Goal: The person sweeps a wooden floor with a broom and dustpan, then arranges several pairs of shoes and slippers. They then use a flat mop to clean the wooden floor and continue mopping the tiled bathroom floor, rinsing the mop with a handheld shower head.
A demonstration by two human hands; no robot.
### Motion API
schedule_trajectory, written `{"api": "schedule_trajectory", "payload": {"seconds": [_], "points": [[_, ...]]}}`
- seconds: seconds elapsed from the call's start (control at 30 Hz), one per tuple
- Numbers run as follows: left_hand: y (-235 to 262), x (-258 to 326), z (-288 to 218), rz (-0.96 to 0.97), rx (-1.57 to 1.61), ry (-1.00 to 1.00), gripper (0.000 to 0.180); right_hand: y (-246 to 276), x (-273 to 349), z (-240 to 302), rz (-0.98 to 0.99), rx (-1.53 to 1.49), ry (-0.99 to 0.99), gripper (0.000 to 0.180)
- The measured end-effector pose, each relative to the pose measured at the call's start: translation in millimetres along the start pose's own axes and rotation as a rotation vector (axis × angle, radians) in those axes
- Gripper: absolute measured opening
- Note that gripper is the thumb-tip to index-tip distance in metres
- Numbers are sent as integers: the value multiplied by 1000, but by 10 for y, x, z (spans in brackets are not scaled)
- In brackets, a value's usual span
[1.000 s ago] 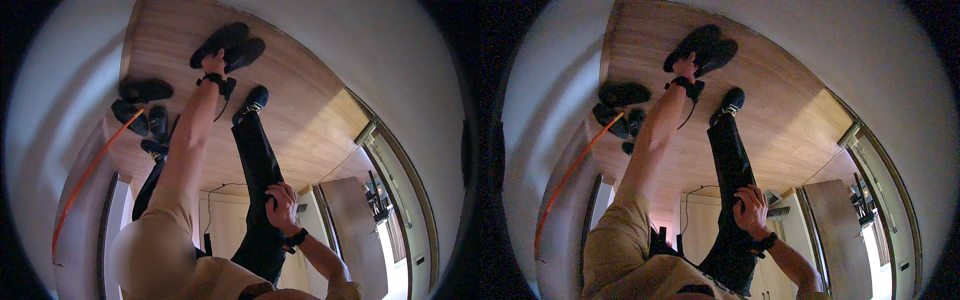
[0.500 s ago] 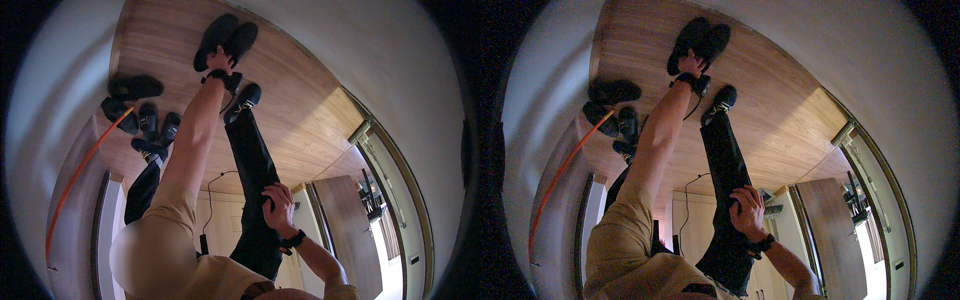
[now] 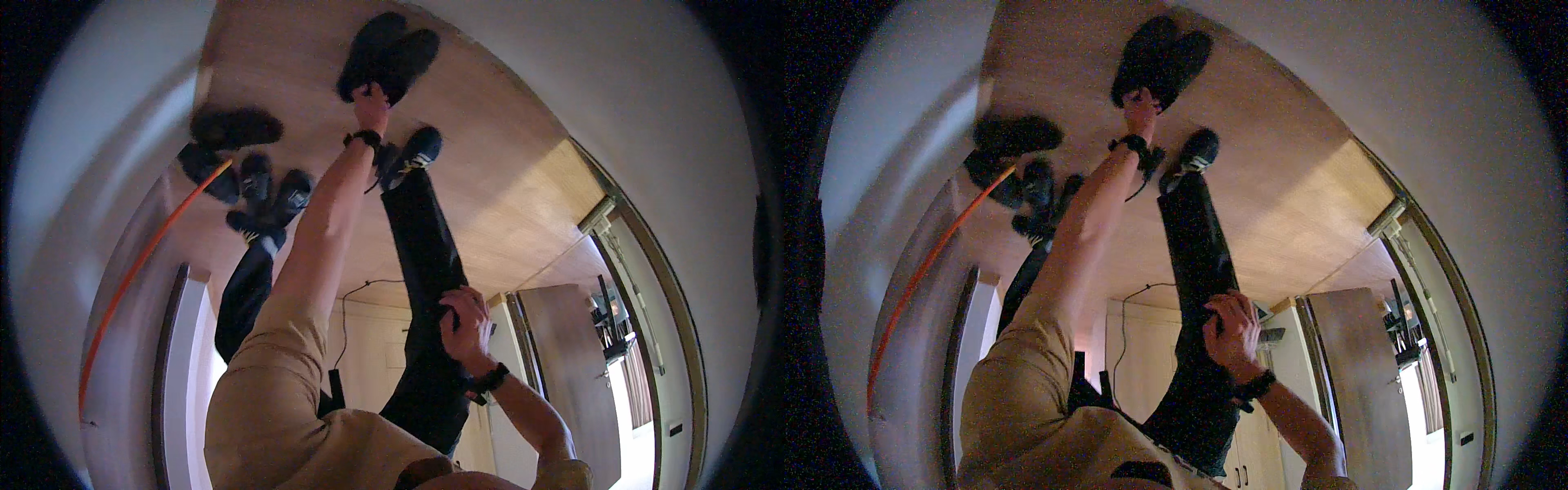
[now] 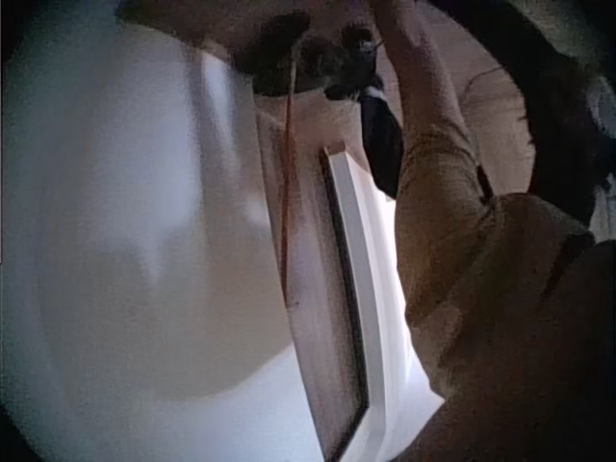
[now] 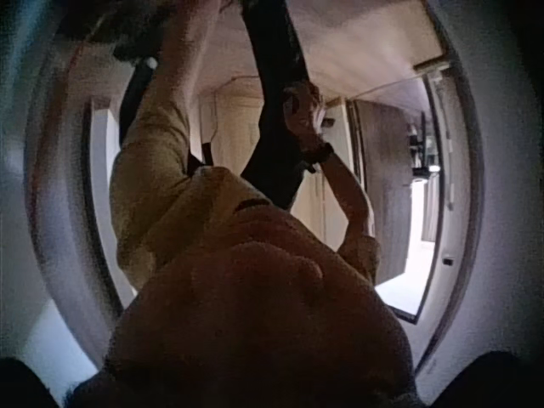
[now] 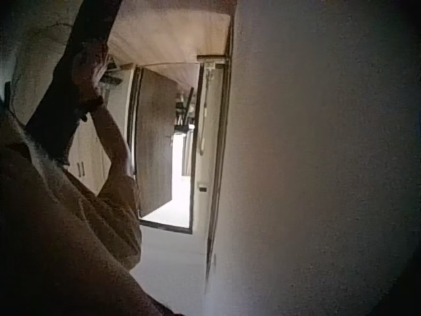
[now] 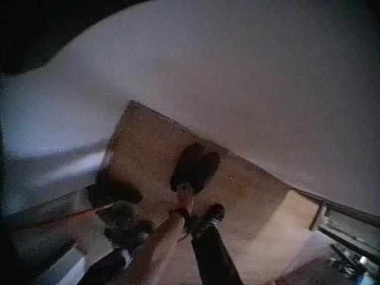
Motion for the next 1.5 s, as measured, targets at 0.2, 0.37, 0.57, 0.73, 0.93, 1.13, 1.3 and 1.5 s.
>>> {"api": "schedule_trajectory", "payload": {"seconds": [0.2,0.37,0.57,0.73,0.93,1.13,1.3,1.5], "points": [[1940,143,1156,24,-665,10,37,-123,-18,207,26,-12,46,23],[4012,335,1934,-491,-1076,625,46,-263,8,310,103,55,37,22],[4788,500,2252,-423,279,783,62,-376,25,408,104,164,77,24],[4450,-10,2329,-263,635,698,65,-457,23,517,139,197,98,26],[4109,-401,2054,-193,981,576,44,-474,-10,605,130,220,105,23],[4080,-139,1796,-74,1092,598,22,-421,-21,618,92,214,118,25],[3913,476,2463,-116,1244,554,19,-348,-18,540,76,192,96,22],[3384,969,2072,160,1086,424,13,-258,-18,466,92,184,109,22]]}}
Point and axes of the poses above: each hand's wrist, its own x-axis away from the middle knuckle, its own y-axis out of the back of the hand, z = x × y, the point moved 5 cm from there along -x, towards the middle knuckle, and after that the axes turned 11 degrees about y, right-handed, at the moved point
